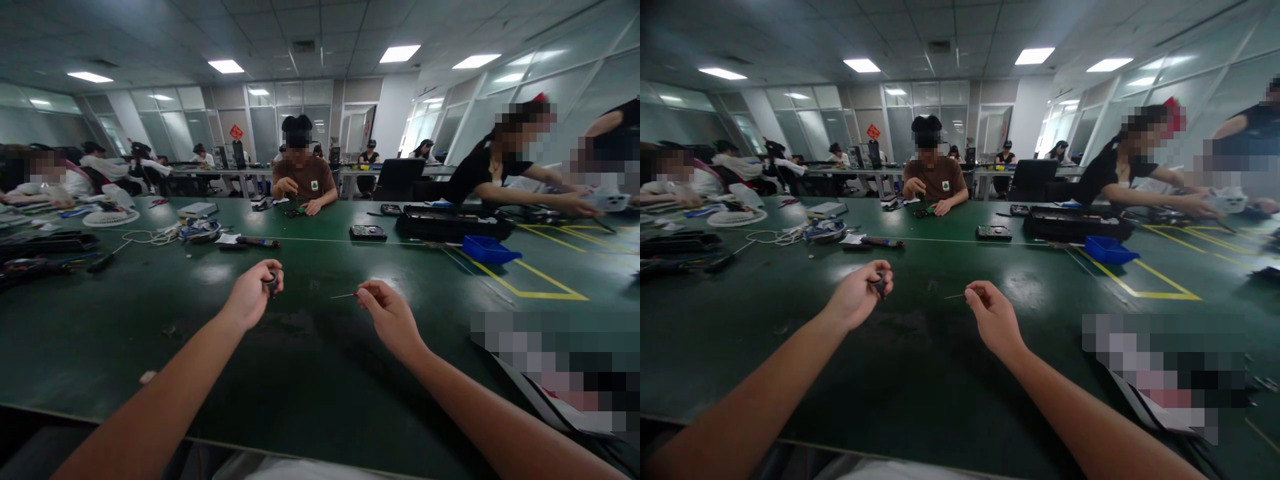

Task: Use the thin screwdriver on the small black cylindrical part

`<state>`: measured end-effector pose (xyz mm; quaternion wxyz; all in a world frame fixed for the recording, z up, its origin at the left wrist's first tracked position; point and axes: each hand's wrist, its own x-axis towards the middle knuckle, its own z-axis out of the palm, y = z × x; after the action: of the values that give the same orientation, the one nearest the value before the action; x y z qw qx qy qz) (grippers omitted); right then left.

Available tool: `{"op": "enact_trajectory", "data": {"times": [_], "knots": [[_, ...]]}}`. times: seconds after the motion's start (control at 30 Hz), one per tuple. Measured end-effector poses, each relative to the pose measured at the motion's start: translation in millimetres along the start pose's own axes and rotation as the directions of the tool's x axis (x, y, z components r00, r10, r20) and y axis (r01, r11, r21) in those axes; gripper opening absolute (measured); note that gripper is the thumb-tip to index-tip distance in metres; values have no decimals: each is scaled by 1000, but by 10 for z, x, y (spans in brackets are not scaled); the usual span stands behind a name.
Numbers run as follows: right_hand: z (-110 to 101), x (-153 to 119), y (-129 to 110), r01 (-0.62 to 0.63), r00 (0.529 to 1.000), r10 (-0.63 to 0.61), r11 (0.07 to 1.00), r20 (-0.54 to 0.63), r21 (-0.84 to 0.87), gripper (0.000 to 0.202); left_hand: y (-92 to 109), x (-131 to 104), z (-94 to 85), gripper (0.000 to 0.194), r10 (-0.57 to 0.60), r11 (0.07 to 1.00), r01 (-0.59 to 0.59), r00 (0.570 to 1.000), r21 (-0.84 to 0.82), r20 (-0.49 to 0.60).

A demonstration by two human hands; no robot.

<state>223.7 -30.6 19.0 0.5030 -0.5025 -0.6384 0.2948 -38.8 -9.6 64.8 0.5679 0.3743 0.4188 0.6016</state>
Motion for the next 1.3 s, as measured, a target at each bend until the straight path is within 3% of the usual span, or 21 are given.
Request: {"op": "enact_trajectory", "data": {"times": [0.13,0.23,0.43,0.77,0.9,1.0,1.1,1.3], "knots": [[-29,19,22,3,1000,-4,999,-20,-36,27,-246,-14,475,24,4,999,-10,986,37,170],[-50,37,25,9,999,-10,998,-34,-55,27,-432,3,585,25,61,988,-90,972,122,225],[-72,23,-27,22,999,-27,994,-47,-108,29,-669,17,418,23,56,948,-133,964,290,259],[-96,-27,-57,102,993,-108,988,-49,-113,28,-708,37,356,28,76,872,-223,941,437,329],[-108,-42,-52,126,988,-130,991,-88,-52,29,-755,38,323,46,98,740,-323,919,590,381],[-118,-59,-71,154,985,-156,988,-71,-30,28,-770,37,316,39,106,643,-363,914,675,391],[-122,-74,-93,177,984,-178,984,-15,-35,25,-759,31,324,30,109,595,-406,896,694,431],[-116,-66,-102,148,989,-147,987,36,-59,24,-743,9,341,35,140,592,-448,876,670,462]]}}
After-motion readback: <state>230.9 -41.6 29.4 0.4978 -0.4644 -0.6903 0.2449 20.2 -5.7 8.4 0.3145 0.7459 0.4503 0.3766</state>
